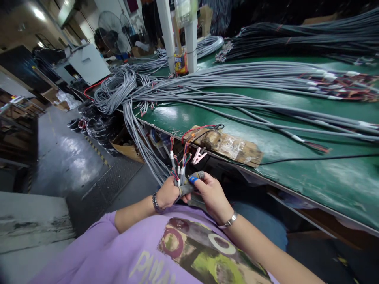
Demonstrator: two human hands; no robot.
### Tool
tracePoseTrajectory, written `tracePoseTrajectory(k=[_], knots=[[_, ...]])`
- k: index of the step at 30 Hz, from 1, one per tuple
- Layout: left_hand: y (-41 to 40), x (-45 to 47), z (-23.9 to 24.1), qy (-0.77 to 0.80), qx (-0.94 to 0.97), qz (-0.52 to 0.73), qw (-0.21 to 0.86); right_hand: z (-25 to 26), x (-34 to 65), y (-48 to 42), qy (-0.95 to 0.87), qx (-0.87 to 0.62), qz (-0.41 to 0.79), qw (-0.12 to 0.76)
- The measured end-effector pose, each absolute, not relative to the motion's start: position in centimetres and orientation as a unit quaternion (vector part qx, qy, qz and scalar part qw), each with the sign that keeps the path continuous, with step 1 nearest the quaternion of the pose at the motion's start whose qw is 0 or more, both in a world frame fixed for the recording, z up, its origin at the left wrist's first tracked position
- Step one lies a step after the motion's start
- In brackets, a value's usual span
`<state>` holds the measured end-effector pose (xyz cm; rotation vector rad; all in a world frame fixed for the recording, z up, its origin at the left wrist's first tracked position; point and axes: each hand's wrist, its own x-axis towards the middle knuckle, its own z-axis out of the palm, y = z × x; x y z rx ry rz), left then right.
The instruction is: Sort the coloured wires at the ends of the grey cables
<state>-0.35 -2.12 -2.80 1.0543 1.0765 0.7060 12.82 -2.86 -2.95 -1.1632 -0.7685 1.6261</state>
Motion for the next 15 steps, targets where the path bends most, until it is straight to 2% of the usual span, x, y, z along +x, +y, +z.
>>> tracePoseTrajectory(k=[15], knots=[[-1.4, -1.4, -2.1, 0.441, 0.391, 0.398, 0.703, -4.3, 15.7, -1.3, -0.232, -0.447, 0.695, 0.513]])
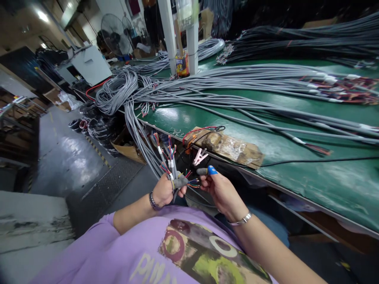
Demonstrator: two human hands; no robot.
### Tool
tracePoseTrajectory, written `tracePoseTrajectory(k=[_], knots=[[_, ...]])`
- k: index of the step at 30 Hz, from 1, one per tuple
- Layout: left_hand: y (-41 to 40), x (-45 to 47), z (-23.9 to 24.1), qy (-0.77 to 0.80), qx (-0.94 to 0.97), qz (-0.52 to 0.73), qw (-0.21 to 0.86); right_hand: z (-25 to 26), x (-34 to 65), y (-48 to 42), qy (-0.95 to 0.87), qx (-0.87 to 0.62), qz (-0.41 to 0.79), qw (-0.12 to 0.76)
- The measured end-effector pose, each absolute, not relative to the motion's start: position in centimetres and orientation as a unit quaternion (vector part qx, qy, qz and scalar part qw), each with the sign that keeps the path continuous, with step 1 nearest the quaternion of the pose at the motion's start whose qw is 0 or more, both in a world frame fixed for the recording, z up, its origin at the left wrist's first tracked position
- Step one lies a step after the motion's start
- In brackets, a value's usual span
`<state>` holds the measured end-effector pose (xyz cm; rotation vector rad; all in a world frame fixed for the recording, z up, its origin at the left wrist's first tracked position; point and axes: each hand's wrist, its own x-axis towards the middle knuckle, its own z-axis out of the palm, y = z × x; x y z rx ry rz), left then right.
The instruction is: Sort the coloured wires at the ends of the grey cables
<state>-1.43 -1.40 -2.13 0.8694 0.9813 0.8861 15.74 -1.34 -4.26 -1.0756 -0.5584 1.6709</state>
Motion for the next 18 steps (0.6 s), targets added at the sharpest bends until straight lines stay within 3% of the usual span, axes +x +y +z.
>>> tracePoseTrajectory(k=[8, 14, 18], knots=[[-0.3, -0.4, -0.9, 0.417, 0.377, 0.387, 0.731, -2.5, 15.9, 1.6, -0.297, -0.408, 0.725, 0.469], [1.3, -0.5, -1.1, 0.402, 0.376, 0.365, 0.751, -1.8, 14.8, 1.6, -0.407, -0.491, 0.536, 0.553], [2.1, -0.7, -1.8, 0.399, 0.376, 0.346, 0.762, -2.1, 14.5, 2.1, -0.358, -0.442, 0.625, 0.535]])
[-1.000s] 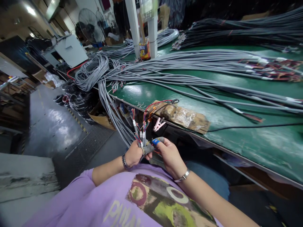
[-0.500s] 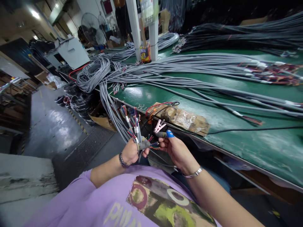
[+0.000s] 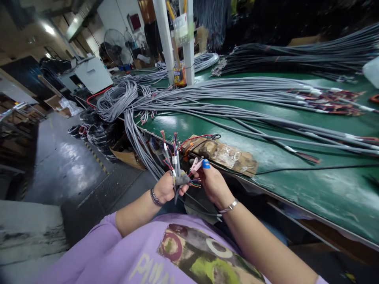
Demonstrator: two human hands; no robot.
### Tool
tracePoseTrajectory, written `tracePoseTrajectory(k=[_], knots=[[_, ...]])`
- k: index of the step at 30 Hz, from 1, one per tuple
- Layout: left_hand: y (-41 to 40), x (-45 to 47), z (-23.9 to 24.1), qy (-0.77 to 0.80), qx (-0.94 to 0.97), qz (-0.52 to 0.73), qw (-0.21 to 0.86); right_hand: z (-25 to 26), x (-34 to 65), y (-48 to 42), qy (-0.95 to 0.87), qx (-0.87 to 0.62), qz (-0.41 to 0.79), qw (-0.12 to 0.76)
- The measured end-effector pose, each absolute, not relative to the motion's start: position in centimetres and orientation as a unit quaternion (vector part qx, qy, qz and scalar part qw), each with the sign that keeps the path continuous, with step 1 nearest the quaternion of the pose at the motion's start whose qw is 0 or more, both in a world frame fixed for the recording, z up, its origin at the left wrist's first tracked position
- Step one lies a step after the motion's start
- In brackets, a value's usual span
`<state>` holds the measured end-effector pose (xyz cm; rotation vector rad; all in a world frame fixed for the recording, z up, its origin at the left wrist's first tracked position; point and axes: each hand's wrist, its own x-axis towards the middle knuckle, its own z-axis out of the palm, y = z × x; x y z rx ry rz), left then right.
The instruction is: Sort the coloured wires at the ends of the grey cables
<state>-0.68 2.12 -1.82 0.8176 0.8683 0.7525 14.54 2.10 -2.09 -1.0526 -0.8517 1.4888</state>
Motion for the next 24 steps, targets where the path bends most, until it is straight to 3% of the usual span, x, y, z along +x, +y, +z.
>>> tracePoseTrajectory(k=[4, 15, 24], knots=[[2.4, -0.4, -2.0, 0.399, 0.377, 0.341, 0.763, -2.3, 14.5, 2.9, -0.294, -0.39, 0.697, 0.525], [2.1, -0.1, -1.7, 0.412, 0.386, 0.324, 0.759, -2.8, 14.4, 3.0, -0.267, -0.376, 0.717, 0.524], [-0.2, 0.1, -1.0, 0.438, 0.383, 0.396, 0.71, -1.7, 15.0, 2.1, -0.264, -0.373, 0.733, 0.504]])
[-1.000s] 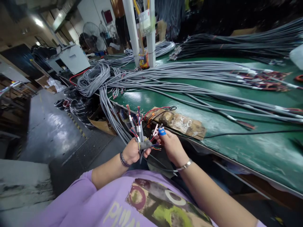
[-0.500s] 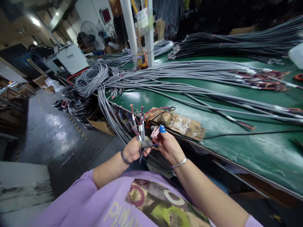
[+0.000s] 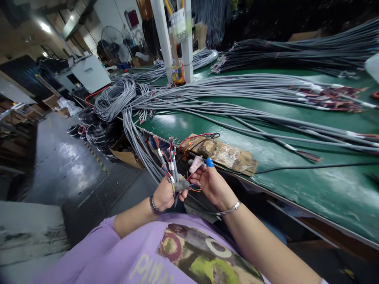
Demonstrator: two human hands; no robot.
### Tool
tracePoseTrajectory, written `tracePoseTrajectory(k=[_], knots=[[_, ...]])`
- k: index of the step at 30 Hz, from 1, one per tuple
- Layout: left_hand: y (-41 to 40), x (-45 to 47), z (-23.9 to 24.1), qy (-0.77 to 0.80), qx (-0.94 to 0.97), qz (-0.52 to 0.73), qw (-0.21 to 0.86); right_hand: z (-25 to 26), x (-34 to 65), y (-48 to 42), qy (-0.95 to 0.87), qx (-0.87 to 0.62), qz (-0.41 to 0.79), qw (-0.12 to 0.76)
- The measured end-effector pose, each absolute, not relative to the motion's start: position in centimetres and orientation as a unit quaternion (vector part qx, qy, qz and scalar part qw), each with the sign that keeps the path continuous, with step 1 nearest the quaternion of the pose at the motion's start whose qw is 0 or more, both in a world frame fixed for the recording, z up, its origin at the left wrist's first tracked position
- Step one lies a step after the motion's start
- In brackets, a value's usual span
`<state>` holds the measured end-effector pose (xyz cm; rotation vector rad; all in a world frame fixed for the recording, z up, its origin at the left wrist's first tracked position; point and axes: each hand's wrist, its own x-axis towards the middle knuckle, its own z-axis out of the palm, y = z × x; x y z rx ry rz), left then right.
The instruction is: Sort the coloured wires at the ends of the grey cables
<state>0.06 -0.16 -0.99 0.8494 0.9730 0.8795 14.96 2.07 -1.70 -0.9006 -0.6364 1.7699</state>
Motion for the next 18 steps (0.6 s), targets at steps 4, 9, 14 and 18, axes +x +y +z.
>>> tracePoseTrajectory(k=[4, 9, 14, 18], knots=[[-0.7, 0.4, -1.0, 0.444, 0.368, 0.441, 0.687, -1.7, 14.9, 2.2, -0.273, -0.379, 0.715, 0.52], [-0.5, 0.9, -1.2, 0.444, 0.355, 0.482, 0.667, -2.0, 14.6, 2.0, -0.278, -0.39, 0.687, 0.547], [-0.5, 1.4, -1.0, 0.447, 0.357, 0.493, 0.655, -2.7, 14.5, 2.0, -0.311, -0.409, 0.632, 0.58], [-0.3, 1.6, -1.3, 0.449, 0.358, 0.496, 0.652, -3.2, 14.4, 2.5, -0.282, -0.361, 0.698, 0.549]])
